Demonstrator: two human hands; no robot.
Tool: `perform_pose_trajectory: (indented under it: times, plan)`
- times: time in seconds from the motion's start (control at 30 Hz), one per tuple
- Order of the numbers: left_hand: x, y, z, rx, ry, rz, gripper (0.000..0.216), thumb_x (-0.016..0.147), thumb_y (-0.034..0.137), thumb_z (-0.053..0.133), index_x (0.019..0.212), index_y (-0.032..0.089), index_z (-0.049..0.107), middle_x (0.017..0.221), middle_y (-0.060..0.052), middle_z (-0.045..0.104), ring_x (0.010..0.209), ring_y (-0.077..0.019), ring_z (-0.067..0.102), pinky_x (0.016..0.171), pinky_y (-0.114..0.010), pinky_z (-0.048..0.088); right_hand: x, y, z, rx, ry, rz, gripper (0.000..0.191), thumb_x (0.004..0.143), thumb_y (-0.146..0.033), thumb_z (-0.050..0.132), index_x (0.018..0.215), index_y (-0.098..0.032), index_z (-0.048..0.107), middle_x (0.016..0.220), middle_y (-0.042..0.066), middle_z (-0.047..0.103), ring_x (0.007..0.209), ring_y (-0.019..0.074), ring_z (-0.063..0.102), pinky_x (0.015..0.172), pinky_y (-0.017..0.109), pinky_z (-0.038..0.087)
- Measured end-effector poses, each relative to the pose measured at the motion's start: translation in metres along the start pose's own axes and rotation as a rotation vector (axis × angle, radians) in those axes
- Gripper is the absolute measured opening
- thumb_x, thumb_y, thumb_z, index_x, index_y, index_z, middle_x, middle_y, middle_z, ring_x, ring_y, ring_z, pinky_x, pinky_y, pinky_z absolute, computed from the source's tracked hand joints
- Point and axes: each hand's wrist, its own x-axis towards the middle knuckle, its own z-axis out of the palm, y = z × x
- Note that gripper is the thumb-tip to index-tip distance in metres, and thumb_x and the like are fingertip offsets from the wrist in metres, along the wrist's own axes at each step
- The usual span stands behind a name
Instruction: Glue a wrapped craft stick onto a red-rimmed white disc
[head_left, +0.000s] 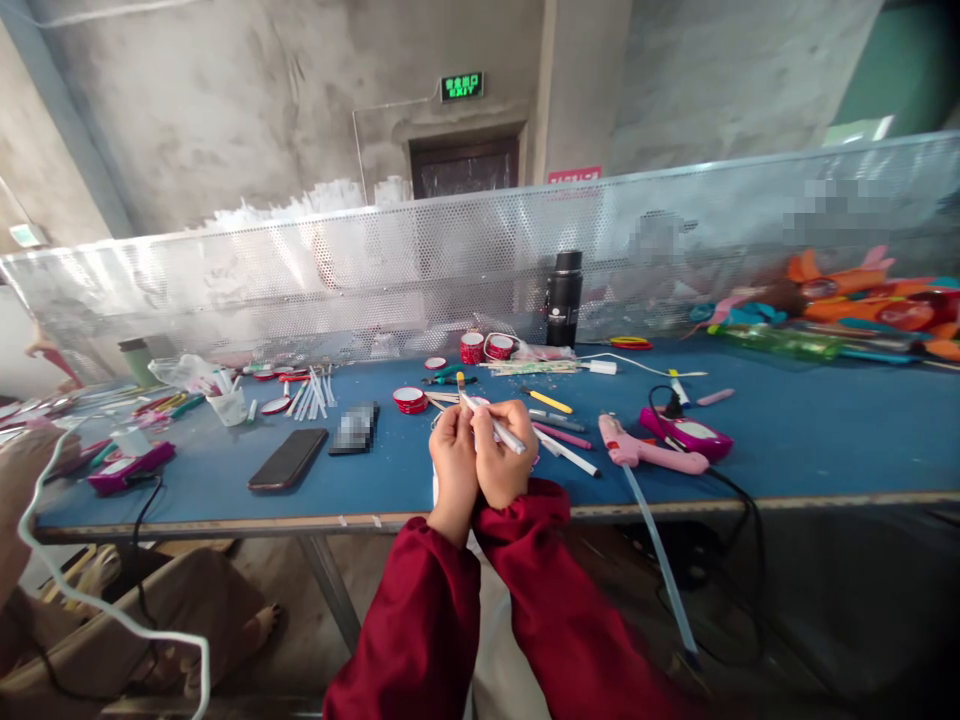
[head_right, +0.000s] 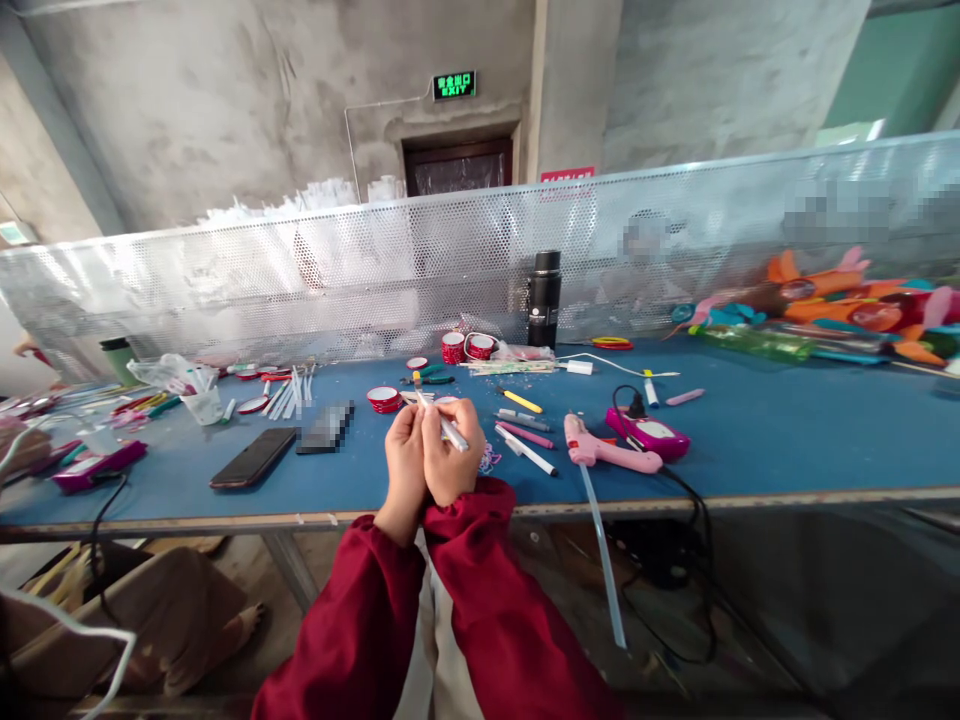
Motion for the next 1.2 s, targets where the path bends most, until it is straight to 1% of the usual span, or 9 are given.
perform_pose_trajectory:
  times: [0.17,0.33,0.4,0.5,0.7,0.87,1.0,1.2]
  plan:
    - [0.0,0.0004,0.0003,-0.001,0.015,0.007,0.027,0.095,0.045,0.061,0.085,0.02,0.066,0.081,-0.002,0.065,0.074,-0.0148,0.055,0.07,-0.025,0.046,0.0004,-0.0001,0.0005,-0.011,0.066,0.034,0.019,0.097,-0.04,0.062,0.089,-0.023,0.06,0.083,0.003,0.069,0.075,0.0197,0.069,0.069,0.033,0.055]
    - [-0.0008,0.0017,0.0,-0.021,-0.014,-0.008,0.027,0.094,0.045,0.06,0.084,0.02,0.064,0.079,-0.001,0.064,0.072,-0.0144,0.054,0.068,-0.025,0.046,0.0008,-0.0008,0.0005,0.004,-0.006,-0.003,0.018,0.096,-0.039,0.063,0.089,-0.023,0.06,0.081,0.002,0.069,0.07,0.0171,0.066,0.065,0.03,0.053]
    - [-0.0006,0.0021,-0.0001,-0.009,-0.011,-0.007,0.028,0.094,0.045,0.061,0.084,0.02,0.064,0.079,-0.001,0.064,0.072,-0.0145,0.055,0.068,-0.025,0.046,0.0009,0.0,0.0008,0.001,0.004,0.009,0.018,0.096,-0.039,0.062,0.089,-0.023,0.059,0.08,0.002,0.069,0.069,0.0172,0.066,0.065,0.03,0.053]
    - [-0.0001,0.0022,0.0001,0.011,0.003,0.005,0.029,0.094,0.047,0.06,0.086,0.02,0.066,0.081,-0.002,0.065,0.074,-0.0148,0.056,0.07,-0.025,0.046,0.0004,0.0018,0.0014,0.002,0.044,0.021,0.019,0.097,-0.04,0.062,0.091,-0.023,0.06,0.084,0.003,0.07,0.075,0.0192,0.069,0.069,0.032,0.055]
    - [0.0004,0.0005,0.0002,-0.015,-0.006,-0.009,0.027,0.094,0.045,0.061,0.084,0.02,0.064,0.079,-0.001,0.064,0.072,-0.0143,0.054,0.068,-0.025,0.045,0.0003,0.0027,0.0013,-0.001,-0.011,0.007,0.02,0.097,-0.042,0.062,0.09,-0.023,0.06,0.083,0.002,0.07,0.071,0.0179,0.068,0.066,0.031,0.054]
    - [0.0008,-0.0001,-0.0004,0.016,0.004,0.01,0.029,0.095,0.047,0.06,0.085,0.019,0.066,0.081,-0.002,0.065,0.074,-0.0144,0.055,0.07,-0.025,0.046,0.0,0.0026,0.0017,0.012,0.045,0.029,0.019,0.097,-0.04,0.062,0.092,-0.022,0.06,0.086,0.004,0.071,0.077,0.0198,0.07,0.071,0.033,0.056]
    - [0.0004,-0.0004,-0.0004,0.017,0.001,-0.001,0.03,0.095,0.047,0.06,0.084,0.02,0.065,0.079,-0.001,0.064,0.071,-0.0136,0.054,0.068,-0.024,0.045,-0.0002,0.0034,0.0014,0.027,0.015,0.017,0.018,0.097,-0.04,0.062,0.092,-0.023,0.06,0.085,0.003,0.07,0.075,0.0188,0.07,0.069,0.032,0.056]
    - [-0.0004,0.0009,-0.0001,-0.012,-0.012,-0.002,0.024,0.094,0.041,0.061,0.083,0.019,0.064,0.079,0.0,0.063,0.072,-0.0138,0.053,0.068,-0.024,0.045,0.0014,0.0021,0.0009,0.019,-0.015,-0.001,0.019,0.097,-0.04,0.062,0.09,-0.023,0.06,0.083,0.002,0.069,0.071,0.0172,0.066,0.066,0.03,0.053]
